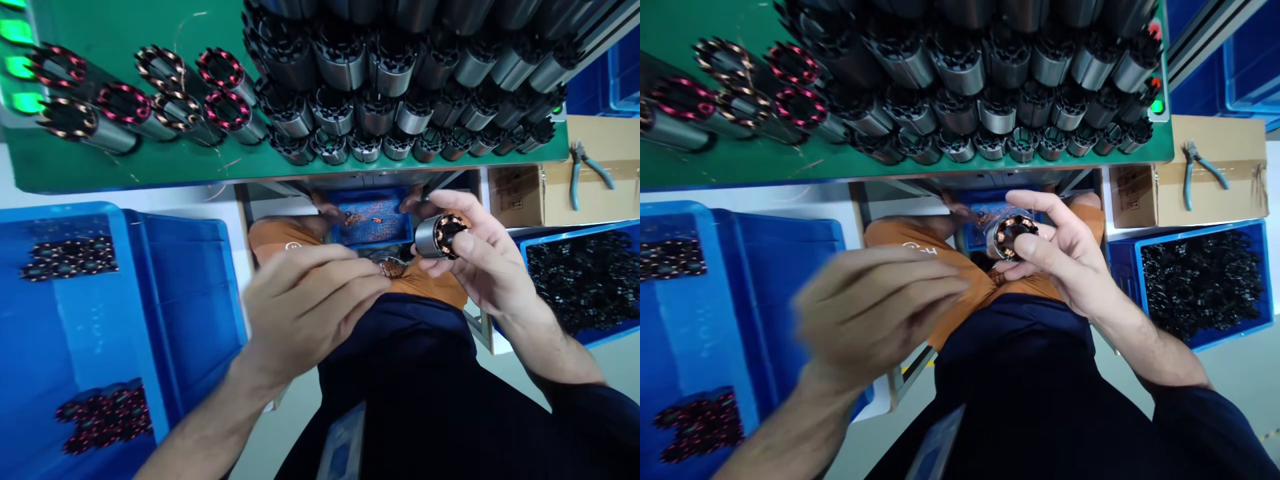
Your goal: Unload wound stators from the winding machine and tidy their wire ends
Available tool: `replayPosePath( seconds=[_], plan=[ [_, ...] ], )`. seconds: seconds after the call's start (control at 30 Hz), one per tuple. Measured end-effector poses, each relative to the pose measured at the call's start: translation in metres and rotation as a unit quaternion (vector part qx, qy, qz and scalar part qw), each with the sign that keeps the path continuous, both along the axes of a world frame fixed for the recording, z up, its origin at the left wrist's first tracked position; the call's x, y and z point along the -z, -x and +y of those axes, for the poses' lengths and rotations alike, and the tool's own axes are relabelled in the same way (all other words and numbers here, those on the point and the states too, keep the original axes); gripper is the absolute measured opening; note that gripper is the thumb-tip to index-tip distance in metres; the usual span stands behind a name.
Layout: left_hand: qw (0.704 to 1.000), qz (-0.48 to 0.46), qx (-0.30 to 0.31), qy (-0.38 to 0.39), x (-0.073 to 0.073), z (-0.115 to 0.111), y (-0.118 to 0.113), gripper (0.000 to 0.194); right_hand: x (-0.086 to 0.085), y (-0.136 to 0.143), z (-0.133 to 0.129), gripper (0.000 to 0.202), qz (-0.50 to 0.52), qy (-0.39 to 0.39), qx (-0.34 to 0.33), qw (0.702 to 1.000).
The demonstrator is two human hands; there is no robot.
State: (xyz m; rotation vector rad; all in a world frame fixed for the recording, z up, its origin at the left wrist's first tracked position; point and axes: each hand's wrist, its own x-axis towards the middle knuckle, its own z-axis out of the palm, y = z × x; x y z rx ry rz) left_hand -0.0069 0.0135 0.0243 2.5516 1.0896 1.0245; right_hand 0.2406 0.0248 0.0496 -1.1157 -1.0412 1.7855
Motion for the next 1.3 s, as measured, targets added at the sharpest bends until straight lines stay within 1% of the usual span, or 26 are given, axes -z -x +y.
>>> replayPosePath(
  seconds=[0.07,0.1,0.13,0.17,0.2,0.23,0.3,0.37,0.4,0.43,0.5,0.57,0.6,0.63,0.7,0.8,0.87,0.93,1.0,1.1,1.3],
  plan=[
    [0.992,-0.017,0.000,0.128,0.025,-0.003,-0.005,0.008,-0.001,-0.001,-0.001,0.056,-0.024,-0.024,0.004,0.999],
    [0.981,-0.052,-0.015,0.184,0.034,-0.003,-0.007,0.008,-0.002,0.000,-0.001,0.058,-0.036,-0.037,0.002,0.999],
    [0.969,-0.098,-0.044,0.222,0.039,-0.003,-0.008,0.007,-0.002,0.002,-0.002,0.059,-0.048,-0.050,0.001,0.998],
    [0.955,-0.149,-0.075,0.243,0.039,-0.002,-0.008,0.006,-0.002,0.004,-0.004,0.061,-0.063,-0.064,0.003,0.996],
    [0.942,-0.199,-0.100,0.249,0.036,-0.001,-0.008,0.008,-0.002,0.007,-0.005,0.061,-0.077,-0.076,0.006,0.994],
    [0.932,-0.240,-0.113,0.248,0.029,0.000,-0.009,0.012,-0.001,0.010,-0.006,0.062,-0.091,-0.087,0.009,0.992],
    [0.920,-0.293,-0.100,0.242,0.012,0.002,-0.013,0.018,0.001,0.016,-0.009,0.061,-0.112,-0.104,0.013,0.988],
    [0.909,-0.321,-0.080,0.253,-0.001,0.003,-0.020,0.012,0.004,0.020,-0.010,0.060,-0.118,-0.117,0.015,0.986],
    [0.902,-0.328,-0.073,0.272,-0.003,0.002,-0.023,0.007,0.005,0.020,-0.010,0.059,-0.115,-0.123,0.015,0.986],
    [0.891,-0.333,-0.067,0.300,-0.003,0.002,-0.027,0.002,0.005,0.019,-0.011,0.059,-0.107,-0.126,0.015,0.986],
    [0.859,-0.344,-0.051,0.376,0.007,0.000,-0.030,0.009,0.005,0.015,-0.011,0.058,-0.082,-0.122,0.003,0.989],
    [0.820,-0.360,-0.045,0.443,0.018,-0.002,-0.030,0.014,0.005,0.010,-0.011,0.060,-0.060,-0.103,-0.026,0.993],
    [0.807,-0.366,-0.052,0.461,0.022,-0.002,-0.029,0.014,0.004,0.007,-0.012,0.063,-0.055,-0.093,-0.042,0.993],
    [0.801,-0.367,-0.058,0.469,0.024,-0.001,-0.027,0.014,0.005,0.005,-0.013,0.066,-0.054,-0.087,-0.058,0.993],
    [0.808,-0.359,-0.043,0.465,0.020,0.001,-0.022,0.011,0.006,0.004,-0.015,0.068,-0.065,-0.086,-0.079,0.991],
    [0.836,-0.330,0.026,0.439,0.006,0.007,-0.016,0.008,0.009,0.006,-0.018,0.067,-0.085,-0.116,-0.094,0.985],
    [0.850,-0.314,0.051,0.420,-0.001,0.011,-0.013,0.009,0.011,0.008,-0.018,0.067,-0.101,-0.141,-0.100,0.980],
    [0.860,-0.306,0.062,0.404,-0.003,0.013,-0.011,0.013,0.011,0.008,-0.019,0.068,-0.115,-0.157,-0.104,0.975],
    [0.864,-0.299,0.070,0.398,-0.002,0.013,-0.010,0.015,0.011,0.008,-0.018,0.068,-0.120,-0.165,-0.106,0.973],
    [0.873,-0.282,0.061,0.393,-0.001,0.011,-0.010,0.014,0.012,0.006,-0.018,0.067,-0.134,-0.166,-0.104,0.971],
    [0.913,-0.229,-0.013,0.337,-0.008,0.004,-0.016,0.001,0.012,0.007,-0.018,0.063,-0.211,-0.160,-0.078,0.961]
  ],
)
